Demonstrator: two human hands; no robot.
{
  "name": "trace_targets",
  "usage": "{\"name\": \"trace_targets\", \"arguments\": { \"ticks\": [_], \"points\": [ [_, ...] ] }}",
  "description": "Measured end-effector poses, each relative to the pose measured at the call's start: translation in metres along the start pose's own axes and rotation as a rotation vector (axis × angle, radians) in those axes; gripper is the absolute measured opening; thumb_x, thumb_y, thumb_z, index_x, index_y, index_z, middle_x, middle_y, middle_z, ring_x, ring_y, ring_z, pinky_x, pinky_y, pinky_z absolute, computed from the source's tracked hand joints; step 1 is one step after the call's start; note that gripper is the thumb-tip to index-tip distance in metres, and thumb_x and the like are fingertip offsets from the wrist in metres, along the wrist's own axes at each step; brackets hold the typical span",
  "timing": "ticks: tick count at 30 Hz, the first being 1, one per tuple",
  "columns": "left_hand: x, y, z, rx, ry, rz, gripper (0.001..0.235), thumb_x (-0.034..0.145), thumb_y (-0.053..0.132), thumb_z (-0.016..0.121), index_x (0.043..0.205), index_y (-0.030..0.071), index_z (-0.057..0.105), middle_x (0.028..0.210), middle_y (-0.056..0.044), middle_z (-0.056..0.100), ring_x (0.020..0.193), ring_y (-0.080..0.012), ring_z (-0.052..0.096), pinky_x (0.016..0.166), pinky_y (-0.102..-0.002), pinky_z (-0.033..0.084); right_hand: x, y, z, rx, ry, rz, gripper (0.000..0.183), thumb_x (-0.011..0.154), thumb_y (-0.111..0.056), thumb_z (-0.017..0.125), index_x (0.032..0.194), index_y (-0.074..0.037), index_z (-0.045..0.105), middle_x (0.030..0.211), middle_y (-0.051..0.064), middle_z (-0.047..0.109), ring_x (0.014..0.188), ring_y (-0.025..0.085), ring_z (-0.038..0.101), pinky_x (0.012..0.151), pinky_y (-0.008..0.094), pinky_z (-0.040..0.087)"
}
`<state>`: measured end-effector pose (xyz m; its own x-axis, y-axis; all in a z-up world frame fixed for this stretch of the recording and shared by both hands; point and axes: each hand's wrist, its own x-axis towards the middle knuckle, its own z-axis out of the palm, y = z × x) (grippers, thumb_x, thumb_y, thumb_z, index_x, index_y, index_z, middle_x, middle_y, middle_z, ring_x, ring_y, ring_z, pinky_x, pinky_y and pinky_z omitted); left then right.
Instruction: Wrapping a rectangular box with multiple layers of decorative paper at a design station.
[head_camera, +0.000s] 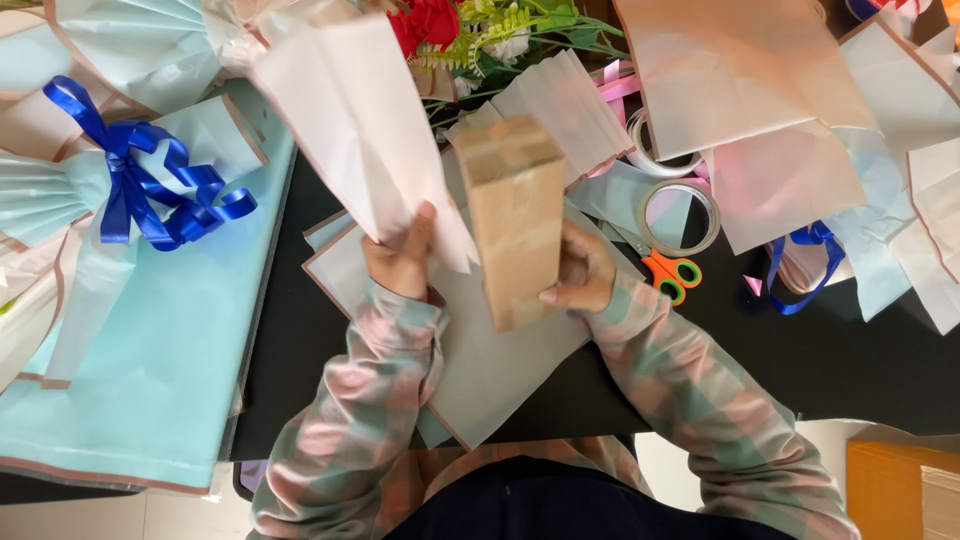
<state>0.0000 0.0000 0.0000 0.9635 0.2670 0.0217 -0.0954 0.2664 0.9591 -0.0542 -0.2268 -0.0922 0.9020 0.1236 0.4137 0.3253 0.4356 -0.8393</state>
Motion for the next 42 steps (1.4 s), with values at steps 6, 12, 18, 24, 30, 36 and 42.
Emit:
{"name": "trace_targets", "arguments": {
  "ticks": [6, 12, 18, 24, 30, 36, 42],
  "points": [
    [0.063, -0.019, -0.025, 0.215, 0.292, -0.005, 0.078, 0.066, 0.042, 0.104, 0.116, 0.0, 0.061, 0.091, -0.013, 0.072, 0.081, -0.021, 0.072, 0.079, -0.033, 0.058, 0.022, -0.05, -0.031, -0.239, 0.333, 0.005, 0.062, 0.076, -0.016, 0.075, 0.132, 0.001, 0.057, 0.113, 0.014, 0.06, 0.1, 0.024, 0.062, 0.088, 0.039, 0.057],
    [0.049, 0.006, -0.029, 0.184, 0.018, 0.25, 0.027, 0.078, 0.02, 0.098, 0.086, 0.008, 0.074, 0.076, -0.01, 0.073, 0.066, -0.0193, 0.07, 0.068, -0.032, 0.059, 0.017, -0.095, -0.044, -1.404, 0.465, 0.07, 0.09, 0.078, -0.023, 0.089, 0.152, 0.003, 0.045, 0.125, 0.021, 0.051, 0.117, 0.04, 0.052, 0.106, 0.054, 0.042],
    [0.016, 0.004, -0.011, 0.246, -0.066, 0.073, 0.043, 0.092, 0.052, 0.076, 0.082, 0.011, 0.071, 0.071, -0.003, 0.063, 0.067, -0.0129, 0.058, 0.072, -0.034, 0.054, 0.03, -0.099, -0.025, -1.814, 0.365, -0.615, 0.058, 0.098, -0.046, 0.072, 0.133, 0.001, 0.07, 0.129, 0.021, 0.058, 0.119, 0.04, 0.055, 0.107, 0.048, 0.043],
    [-0.037, 0.007, 0.0, 0.373, -0.221, 0.221, 0.047, 0.104, 0.037, 0.058, 0.067, 0.008, 0.06, 0.048, -0.006, 0.05, 0.05, -0.0153, 0.048, 0.046, -0.029, 0.04, 0.007, -0.06, 0.07, -0.871, 0.038, -0.197, 0.119, 0.069, -0.051, 0.092, 0.156, 0.004, 0.032, 0.144, 0.028, 0.051, 0.127, 0.039, 0.057, 0.105, 0.051, 0.049],
    [-0.07, -0.029, -0.054, 0.311, -0.324, 0.283, 0.044, 0.102, 0.01, 0.059, 0.06, 0.01, 0.052, 0.043, 0.001, 0.045, 0.044, -0.0073, 0.037, 0.042, -0.021, 0.034, -0.01, -0.032, 0.039, -0.889, 0.353, 0.029, 0.017, 0.091, -0.019, 0.081, 0.084, -0.005, 0.074, 0.064, 0.008, 0.069, 0.054, 0.012, 0.057, 0.052, 0.032, 0.051],
    [-0.089, -0.037, -0.107, 0.52, -0.254, 0.281, 0.053, 0.096, 0.012, 0.067, 0.049, 0.011, 0.041, 0.031, 0.0, 0.032, 0.034, -0.0095, 0.024, 0.036, -0.023, 0.023, -0.019, -0.021, 0.02, -0.705, 0.259, 0.232, 0.017, 0.098, -0.013, 0.069, 0.082, -0.011, 0.072, 0.055, -0.002, 0.06, 0.043, 0.004, 0.048, 0.042, 0.018, 0.042],
    [-0.085, -0.035, -0.114, 0.831, -0.186, 0.556, 0.036, 0.076, 0.029, 0.09, 0.082, 0.004, 0.064, 0.05, -0.003, 0.063, 0.042, -0.0197, 0.057, 0.047, -0.028, 0.046, -0.025, -0.008, 0.005, -1.138, 0.117, 0.108, 0.005, 0.1, -0.021, 0.07, 0.1, -0.016, 0.069, 0.048, -0.001, 0.055, 0.039, 0.014, 0.047, 0.045, 0.022, 0.043]
  ]
}}
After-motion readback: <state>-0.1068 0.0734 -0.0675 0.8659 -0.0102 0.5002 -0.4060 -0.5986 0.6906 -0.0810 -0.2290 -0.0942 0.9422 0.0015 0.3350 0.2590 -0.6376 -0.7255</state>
